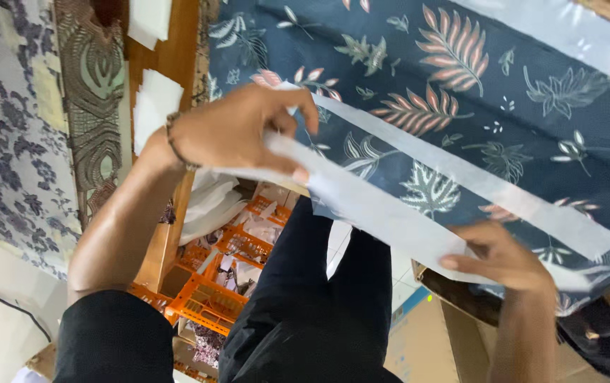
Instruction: The person places white tissue paper onto a patterned fabric laid on a wooden table, folds the fabric around the tissue, and secures it with a ribbon. The person then handles a small patterned fabric piece.
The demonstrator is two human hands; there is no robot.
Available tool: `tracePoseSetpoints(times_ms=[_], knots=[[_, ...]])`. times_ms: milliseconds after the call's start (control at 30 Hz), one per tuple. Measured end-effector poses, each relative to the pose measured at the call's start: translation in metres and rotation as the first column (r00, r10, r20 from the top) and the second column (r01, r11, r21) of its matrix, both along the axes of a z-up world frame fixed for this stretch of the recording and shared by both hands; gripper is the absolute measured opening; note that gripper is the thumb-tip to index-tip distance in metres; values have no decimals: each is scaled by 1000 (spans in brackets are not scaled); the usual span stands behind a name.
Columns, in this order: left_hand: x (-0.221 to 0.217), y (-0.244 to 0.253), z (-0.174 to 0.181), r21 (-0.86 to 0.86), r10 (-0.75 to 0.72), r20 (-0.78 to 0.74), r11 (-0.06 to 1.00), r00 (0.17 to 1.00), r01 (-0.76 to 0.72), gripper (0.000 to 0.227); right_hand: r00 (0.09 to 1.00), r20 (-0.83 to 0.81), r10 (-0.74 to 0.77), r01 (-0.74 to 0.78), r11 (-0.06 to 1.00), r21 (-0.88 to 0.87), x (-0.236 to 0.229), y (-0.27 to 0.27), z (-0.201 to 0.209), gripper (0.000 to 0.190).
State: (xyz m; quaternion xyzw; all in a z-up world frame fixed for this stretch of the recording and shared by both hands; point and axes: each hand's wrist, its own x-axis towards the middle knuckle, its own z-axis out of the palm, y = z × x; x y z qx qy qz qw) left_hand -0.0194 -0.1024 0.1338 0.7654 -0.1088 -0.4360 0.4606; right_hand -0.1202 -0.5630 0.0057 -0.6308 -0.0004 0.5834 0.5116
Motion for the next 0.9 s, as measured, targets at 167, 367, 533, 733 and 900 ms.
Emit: tracePoseSetpoints(times_ms=[167, 367, 533, 733, 900], knots=[[25, 39, -16, 79, 81, 206, 992, 975, -100, 48, 960, 67, 271, -225, 894, -388, 14, -40, 18, 25], [53, 89, -64, -47, 205, 156, 979, 966, -199, 41, 957, 20, 289, -239, 824, -514, 44, -107, 37, 31], [64, 112, -114, -306, 425, 165, 880, 890, -363, 39, 936, -85, 341, -297, 639, -710, 50, -120, 30, 32], [77, 122, -134, -369, 601, 45, 752, 798, -546, 40, 841, -75, 536, -402, 525, -751, 33, -82, 13, 28], [87, 109, -132, -405, 688, 29, 672, 726, -621, 40, 848, 118, 516, -245, 581, -776, 43, -14, 25, 38]])
